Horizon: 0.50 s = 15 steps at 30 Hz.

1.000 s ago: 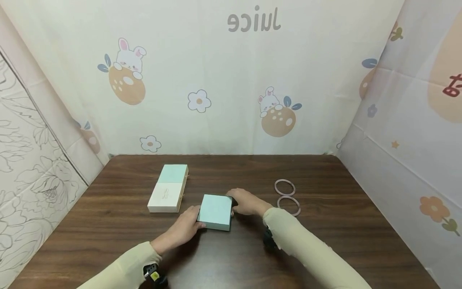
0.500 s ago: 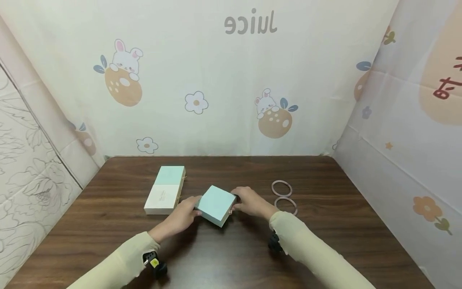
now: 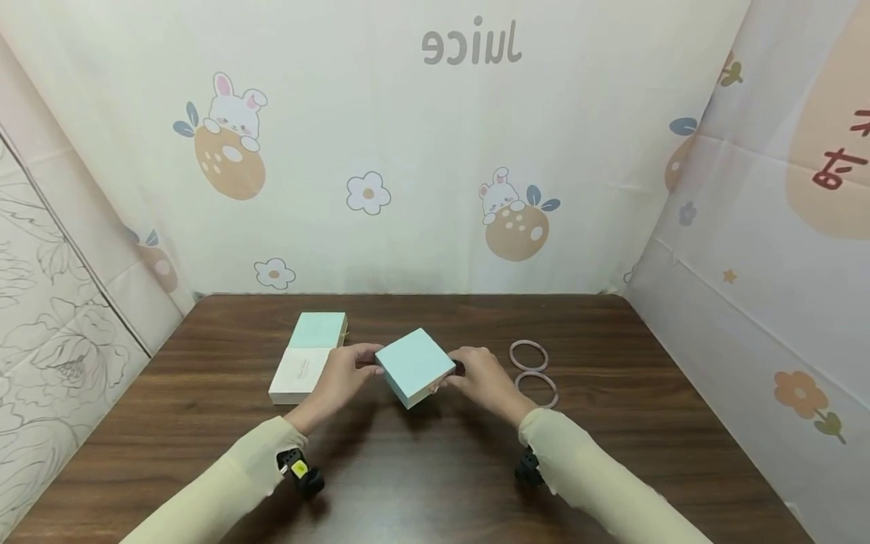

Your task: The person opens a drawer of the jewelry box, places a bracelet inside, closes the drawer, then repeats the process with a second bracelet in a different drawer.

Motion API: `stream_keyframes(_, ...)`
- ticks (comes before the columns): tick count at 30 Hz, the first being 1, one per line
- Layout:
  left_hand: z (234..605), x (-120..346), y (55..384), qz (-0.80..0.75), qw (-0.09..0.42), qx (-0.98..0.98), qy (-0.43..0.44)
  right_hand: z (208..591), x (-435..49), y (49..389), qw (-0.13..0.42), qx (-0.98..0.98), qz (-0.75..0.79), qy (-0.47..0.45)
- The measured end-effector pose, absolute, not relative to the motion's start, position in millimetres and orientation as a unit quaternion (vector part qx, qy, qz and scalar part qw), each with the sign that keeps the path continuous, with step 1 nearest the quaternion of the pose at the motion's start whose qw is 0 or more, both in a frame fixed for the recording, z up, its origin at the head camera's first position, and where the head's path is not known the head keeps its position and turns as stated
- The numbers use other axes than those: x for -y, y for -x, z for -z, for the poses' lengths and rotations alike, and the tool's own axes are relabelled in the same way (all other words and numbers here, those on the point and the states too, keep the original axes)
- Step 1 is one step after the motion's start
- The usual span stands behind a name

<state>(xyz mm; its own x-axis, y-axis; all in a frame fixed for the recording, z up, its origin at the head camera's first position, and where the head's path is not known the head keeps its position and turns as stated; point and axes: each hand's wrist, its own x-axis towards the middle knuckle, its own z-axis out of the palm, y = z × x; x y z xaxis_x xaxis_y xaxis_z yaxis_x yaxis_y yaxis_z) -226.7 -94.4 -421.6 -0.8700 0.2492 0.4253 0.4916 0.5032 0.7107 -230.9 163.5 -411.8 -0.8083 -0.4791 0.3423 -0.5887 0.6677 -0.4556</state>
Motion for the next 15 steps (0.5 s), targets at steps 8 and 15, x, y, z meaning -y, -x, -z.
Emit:
stream_keyframes(8, 425, 87, 231, 0.452, 0.182, 0.852, 0.193, 411, -161, 222, 0.139, 0.912, -0.28, -0.264)
stream_keyframes(15, 423, 82, 233, 0.49, 0.159, 0.837, 0.183, 411, -157, 217, 0.163, 0.908, -0.289, -0.256)
